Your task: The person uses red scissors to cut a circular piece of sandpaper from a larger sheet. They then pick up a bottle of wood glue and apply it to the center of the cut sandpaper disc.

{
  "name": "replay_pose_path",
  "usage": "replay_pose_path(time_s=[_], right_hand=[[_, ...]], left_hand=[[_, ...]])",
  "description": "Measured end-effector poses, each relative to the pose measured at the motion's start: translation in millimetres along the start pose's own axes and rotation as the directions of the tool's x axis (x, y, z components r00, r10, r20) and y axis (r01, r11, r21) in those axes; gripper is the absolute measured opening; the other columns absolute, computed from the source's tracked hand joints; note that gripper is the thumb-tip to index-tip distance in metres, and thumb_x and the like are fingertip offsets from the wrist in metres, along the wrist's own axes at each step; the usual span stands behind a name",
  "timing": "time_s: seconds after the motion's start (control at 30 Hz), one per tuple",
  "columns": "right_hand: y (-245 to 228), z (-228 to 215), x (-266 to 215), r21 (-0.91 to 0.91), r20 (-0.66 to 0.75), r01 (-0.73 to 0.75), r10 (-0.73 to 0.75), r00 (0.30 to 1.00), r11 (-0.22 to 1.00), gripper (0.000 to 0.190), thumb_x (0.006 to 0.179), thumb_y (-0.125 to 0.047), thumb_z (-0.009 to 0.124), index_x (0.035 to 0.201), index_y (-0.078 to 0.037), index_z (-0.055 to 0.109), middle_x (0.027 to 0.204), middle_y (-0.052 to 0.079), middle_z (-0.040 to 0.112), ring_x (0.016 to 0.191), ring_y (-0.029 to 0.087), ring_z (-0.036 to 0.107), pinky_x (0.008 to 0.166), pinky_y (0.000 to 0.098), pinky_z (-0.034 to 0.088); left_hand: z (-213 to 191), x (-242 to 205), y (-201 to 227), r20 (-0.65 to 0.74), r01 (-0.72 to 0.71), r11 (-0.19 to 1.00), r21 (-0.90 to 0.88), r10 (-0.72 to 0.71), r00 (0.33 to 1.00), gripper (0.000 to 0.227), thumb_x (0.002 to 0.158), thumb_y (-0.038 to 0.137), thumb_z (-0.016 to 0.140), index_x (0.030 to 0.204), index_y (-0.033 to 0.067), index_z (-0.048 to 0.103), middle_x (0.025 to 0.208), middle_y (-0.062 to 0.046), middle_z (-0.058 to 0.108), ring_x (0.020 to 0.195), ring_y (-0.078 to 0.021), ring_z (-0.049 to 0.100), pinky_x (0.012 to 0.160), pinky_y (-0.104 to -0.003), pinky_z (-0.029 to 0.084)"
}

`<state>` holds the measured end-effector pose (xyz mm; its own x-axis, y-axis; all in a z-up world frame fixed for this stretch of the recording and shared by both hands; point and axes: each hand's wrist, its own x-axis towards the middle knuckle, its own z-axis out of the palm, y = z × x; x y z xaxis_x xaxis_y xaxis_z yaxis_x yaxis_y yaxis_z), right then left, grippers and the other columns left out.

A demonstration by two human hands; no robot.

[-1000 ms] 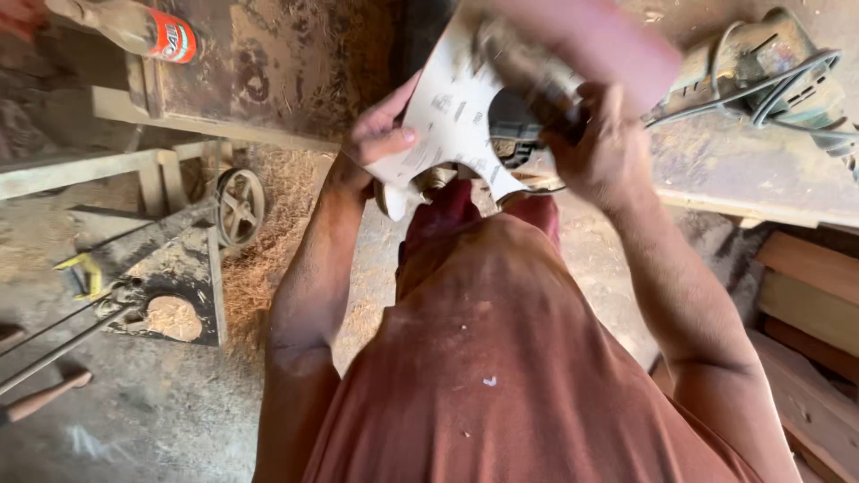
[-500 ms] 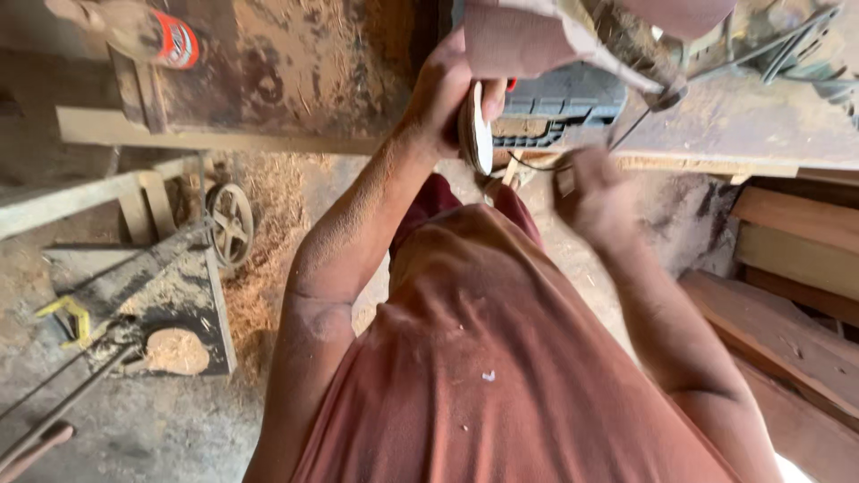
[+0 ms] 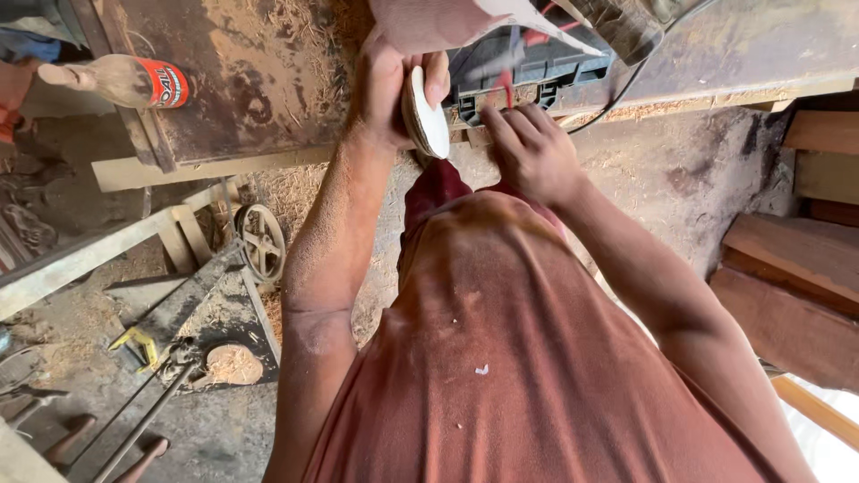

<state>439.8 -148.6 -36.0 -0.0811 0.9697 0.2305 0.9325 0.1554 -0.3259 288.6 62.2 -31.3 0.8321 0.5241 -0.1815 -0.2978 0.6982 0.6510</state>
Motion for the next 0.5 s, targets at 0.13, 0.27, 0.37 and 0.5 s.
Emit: replay_pose_path(time_s=[0.13, 0.27, 0.37, 0.5], right_hand=[[-19, -84, -43, 0.244, -0.025, -0.345, 0.361, 0.932, 0.906, 0.033, 0.103, 0.005, 0.074, 0.135, 0.004, 0.066, 0.121, 0.021, 0.074, 0.097, 0.023, 0.077, 0.072, 0.0263, 0.065], [4, -164, -114, 0.785, 0.095, -0.507, 0.739, 0.667, 0.357, 0.008, 0.106, 0.006, 0.076, 0.109, 0.001, 0.070, 0.101, 0.015, 0.075, 0.092, 0.018, 0.077, 0.086, 0.0333, 0.068], [54, -182, -161, 0.797, 0.002, -0.509, 0.843, 0.538, 0.324, 0.006, 0.099, 0.005, 0.066, 0.102, 0.000, 0.068, 0.095, 0.015, 0.074, 0.085, 0.020, 0.076, 0.075, 0.0342, 0.066], [125, -140, -173, 0.397, -0.315, -0.562, 0.682, 0.660, 0.726, 0.024, 0.102, 0.015, 0.063, 0.125, 0.009, 0.066, 0.100, 0.023, 0.069, 0.085, 0.028, 0.068, 0.077, 0.0338, 0.058]], left_hand=[[-32, 4, 7, 0.021, 0.020, 0.963, 0.269, -0.026, 0.999, 0.055, 0.110, 0.025, 0.044, 0.153, -0.0072, 0.036, 0.075, -0.010, 0.066, 0.054, -0.0154, 0.059, 0.047, -0.031, 0.050], [-53, -31, 23, -0.047, 0.183, 0.858, 0.480, -0.183, 0.982, 0.082, 0.095, 0.024, 0.056, 0.167, 0.0022, 0.022, 0.093, -0.017, 0.072, 0.073, -0.0217, 0.066, 0.061, -0.035, 0.054], [-64, -44, 21, -0.141, 0.358, 0.733, 0.578, -0.342, 0.929, 0.104, 0.080, 0.019, 0.068, 0.167, 0.0064, 0.013, 0.107, -0.026, 0.075, 0.089, -0.0290, 0.071, 0.075, -0.040, 0.056], [-75, -56, 7, -0.266, 0.435, 0.676, 0.595, -0.346, 0.900, 0.094, 0.080, 0.012, 0.074, 0.162, 0.0009, 0.029, 0.122, -0.021, 0.073, 0.108, -0.0245, 0.075, 0.091, -0.039, 0.063]])
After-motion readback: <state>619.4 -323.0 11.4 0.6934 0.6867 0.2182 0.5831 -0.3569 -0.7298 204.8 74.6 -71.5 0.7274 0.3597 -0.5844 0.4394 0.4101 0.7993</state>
